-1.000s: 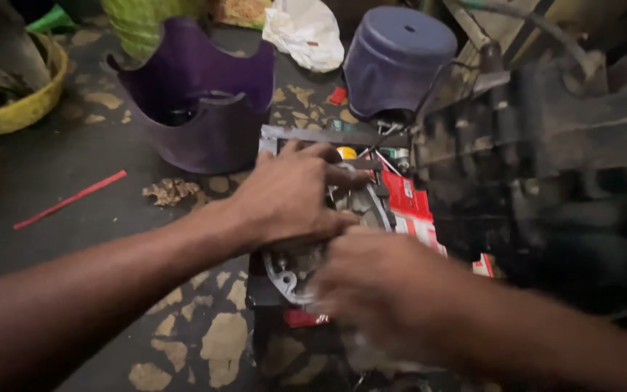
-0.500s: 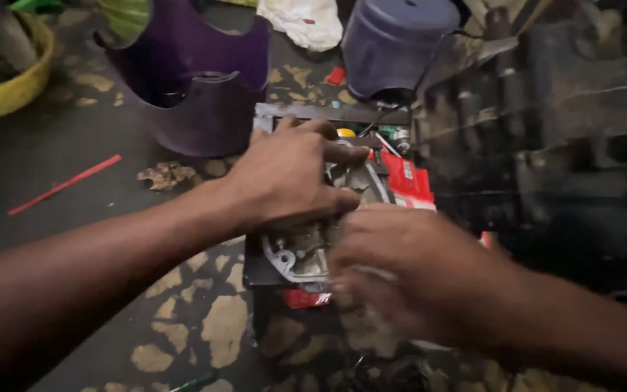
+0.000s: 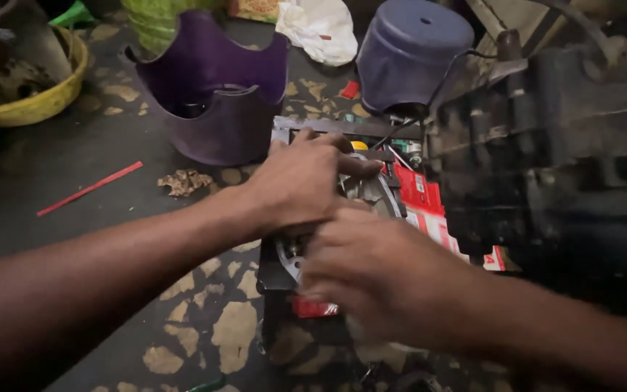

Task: The person holds an aluminum motorcycle engine crankcase cover on a work stand and wipes its surfaces with a cloth, turning the cover to reach different sides. At the end they lift the cover and continue wiping its inner ribs and edges.

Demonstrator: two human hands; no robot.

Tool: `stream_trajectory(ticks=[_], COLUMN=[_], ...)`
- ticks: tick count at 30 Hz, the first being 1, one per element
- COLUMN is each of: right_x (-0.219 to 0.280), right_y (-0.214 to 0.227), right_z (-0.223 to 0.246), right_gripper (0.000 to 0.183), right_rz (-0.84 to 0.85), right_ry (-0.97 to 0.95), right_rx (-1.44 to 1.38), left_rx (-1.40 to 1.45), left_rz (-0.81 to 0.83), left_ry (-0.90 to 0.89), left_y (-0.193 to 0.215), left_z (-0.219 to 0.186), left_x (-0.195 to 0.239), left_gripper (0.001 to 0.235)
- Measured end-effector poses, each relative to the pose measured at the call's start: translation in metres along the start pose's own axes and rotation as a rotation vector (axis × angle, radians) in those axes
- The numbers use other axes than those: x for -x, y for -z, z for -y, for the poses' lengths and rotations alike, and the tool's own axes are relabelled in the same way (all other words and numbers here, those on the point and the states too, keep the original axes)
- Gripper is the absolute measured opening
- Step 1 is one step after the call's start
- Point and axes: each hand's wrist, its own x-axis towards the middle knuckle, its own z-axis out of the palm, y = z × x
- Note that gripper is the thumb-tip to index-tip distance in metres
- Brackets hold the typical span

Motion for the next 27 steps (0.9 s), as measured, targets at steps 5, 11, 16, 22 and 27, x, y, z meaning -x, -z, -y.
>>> stream_trajectory(ticks=[5,11,16,22,27], right_x=[0.030,-0.003,0.013,0.013,0.014], right_y=[0.024,0.003,0.013,0.006,0.010], right_z=[-0.013,0.004,-0.009,-0.002,-0.006], right_gripper=[0.009,0.009,0.012,0.012,0.011], right_rz=[0.139,0.047,0.127,0.076,0.092], right_ry=[-0.257,-0.086,-0.203,-0.164,-0.231], right_rx=[-0.021,-0.012,-0.021,-0.017,0.017], left_rx=[0.031,0.056,0.002,0.071,0.032], left_rz=[-0.038,-0.007,-0.028,-0.028,-0.063], left_ry=[0.008,-0.010,0.021,-0.019,-0.029], left_y=[0.012,0.005,0.013,0.002,0.010], left_z=[-0.004,-0.001,0.002,0.000,0.001], left_x=[0.007,0.006,0.014,0.011,0.011], left_gripper=[0.072,0.076,0.069,0.068,0.068])
